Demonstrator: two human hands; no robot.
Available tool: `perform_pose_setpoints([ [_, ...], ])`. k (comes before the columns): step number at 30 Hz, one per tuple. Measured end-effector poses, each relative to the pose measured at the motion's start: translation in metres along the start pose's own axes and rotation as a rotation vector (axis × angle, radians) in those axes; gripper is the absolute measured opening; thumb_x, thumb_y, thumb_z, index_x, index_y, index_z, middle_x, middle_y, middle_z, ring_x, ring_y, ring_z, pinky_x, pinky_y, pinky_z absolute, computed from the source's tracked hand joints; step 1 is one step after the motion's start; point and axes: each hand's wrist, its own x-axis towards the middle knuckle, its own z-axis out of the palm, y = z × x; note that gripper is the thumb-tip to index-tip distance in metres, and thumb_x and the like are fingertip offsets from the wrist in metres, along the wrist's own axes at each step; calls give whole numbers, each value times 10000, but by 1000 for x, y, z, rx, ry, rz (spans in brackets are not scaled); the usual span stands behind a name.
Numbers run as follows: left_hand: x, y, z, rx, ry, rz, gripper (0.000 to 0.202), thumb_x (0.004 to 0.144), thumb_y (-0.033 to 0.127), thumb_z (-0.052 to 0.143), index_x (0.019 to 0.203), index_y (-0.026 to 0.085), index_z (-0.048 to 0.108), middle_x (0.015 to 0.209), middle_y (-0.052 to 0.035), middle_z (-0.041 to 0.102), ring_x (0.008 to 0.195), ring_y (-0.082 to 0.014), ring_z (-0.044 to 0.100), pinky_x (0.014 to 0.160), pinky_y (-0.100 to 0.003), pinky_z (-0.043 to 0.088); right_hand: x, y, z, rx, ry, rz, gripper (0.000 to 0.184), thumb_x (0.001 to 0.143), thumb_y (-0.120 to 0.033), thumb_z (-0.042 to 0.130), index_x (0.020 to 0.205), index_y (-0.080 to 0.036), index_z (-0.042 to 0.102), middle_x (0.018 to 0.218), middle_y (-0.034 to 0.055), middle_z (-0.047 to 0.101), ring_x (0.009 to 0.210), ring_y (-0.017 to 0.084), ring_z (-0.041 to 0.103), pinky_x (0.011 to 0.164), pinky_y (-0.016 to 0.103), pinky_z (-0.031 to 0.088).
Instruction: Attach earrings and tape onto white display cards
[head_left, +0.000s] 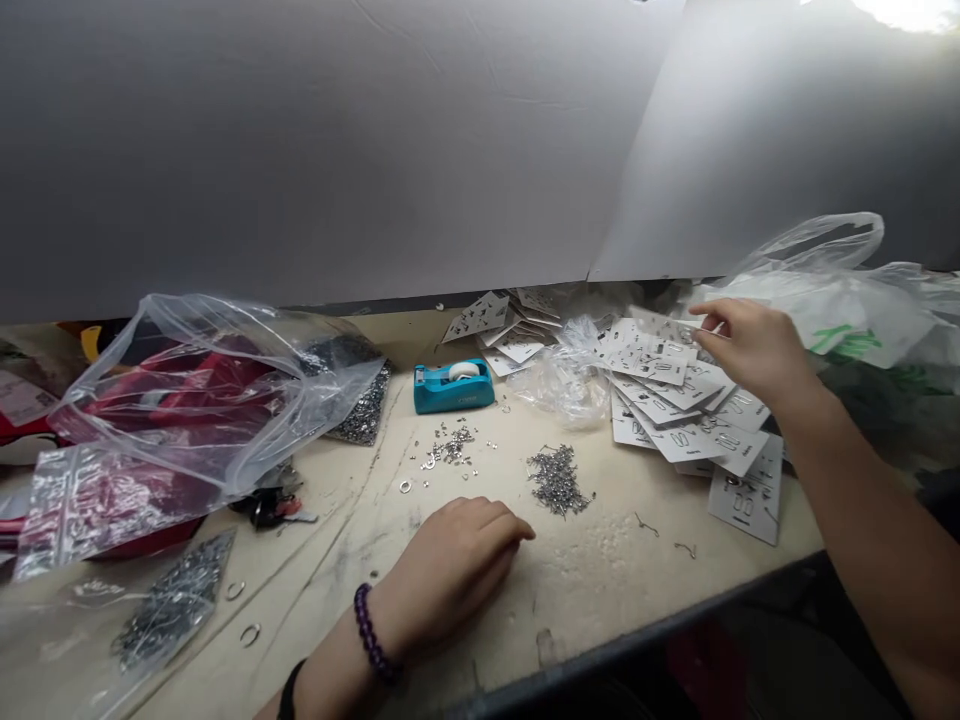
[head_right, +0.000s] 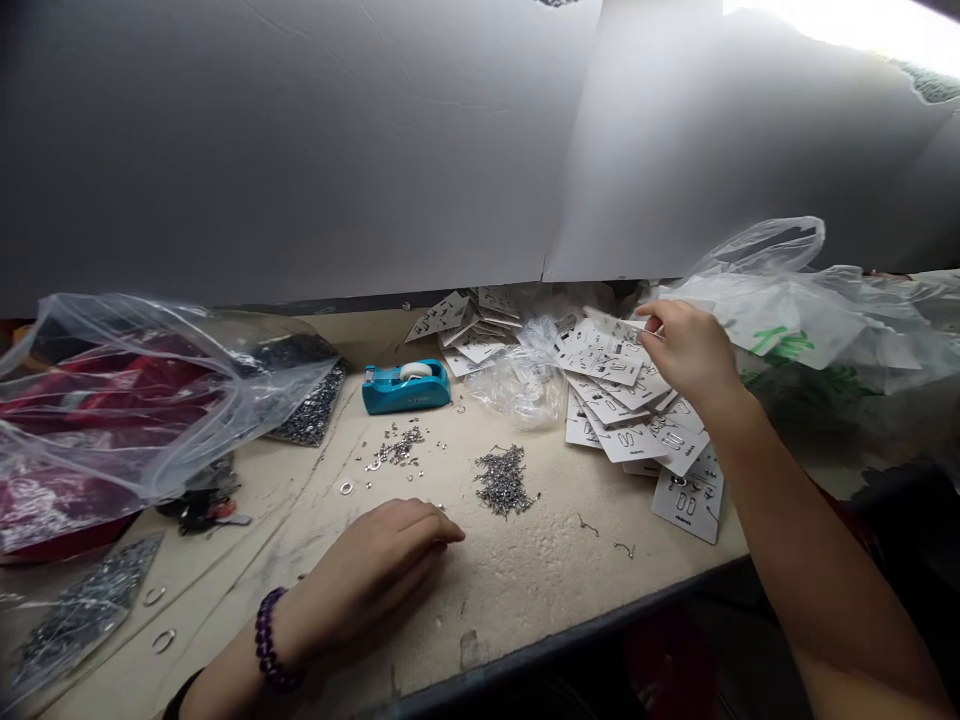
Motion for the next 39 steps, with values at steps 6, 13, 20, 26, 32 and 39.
perform_pose_setpoints([
  [6,-3,7,-6,-288,43,-82,264,901,276,309,1017,191,530,962,-44,619,889,-155,551,793,-299,432,-94,-101,18,178,260,-474,524,758,-131,593,1179,-415,463,815,-2,602,678,183,559,553,333,474],
  [13,-3,-1,-5,-643,409,-366,379,899,416,276,1004,142,516,951,-68,611,871,-187,567,774,-323,463,-118,-152,79,425,-120,-789,481,791,-142,519,1260,-173,415,930,97,645,765,203,600,598,328,498],
  [20,-2,-19,-13,-793,257,-553,336,859,377,351,760,116,537,721,-62,619,667,-163,585,647,-307,481,-63,-149,79,840,-400,-290,157,841,-246,475,898,-198,613,823,28,638,706,125,583,576,249,485],
  [26,1,-17,-18,-760,91,-456,257,846,280,347,855,116,545,868,-70,640,732,-148,575,636,-264,468,-50,-134,102,1108,-719,170,348,777,-287,556,1104,-189,490,881,41,582,708,114,566,507,212,480],
  [32,-10,-24,-36,-57,263,-560,383,866,417,310,946,160,582,822,-44,651,678,-165,571,607,-277,432,-62,-124,107,1136,-1080,251,243,758,-279,565,958,-179,469,670,-20,577,526,104,577,462,225,487],
  [39,5,-37,-107,391,368,-538,386,877,365,282,1066,180,563,1063,-52,596,947,-191,540,805,-321,424,-39,-124,111,356,-571,-152,280,818,-373,483,1004,-184,571,597,24,580,525,161,532,470,284,405],
])
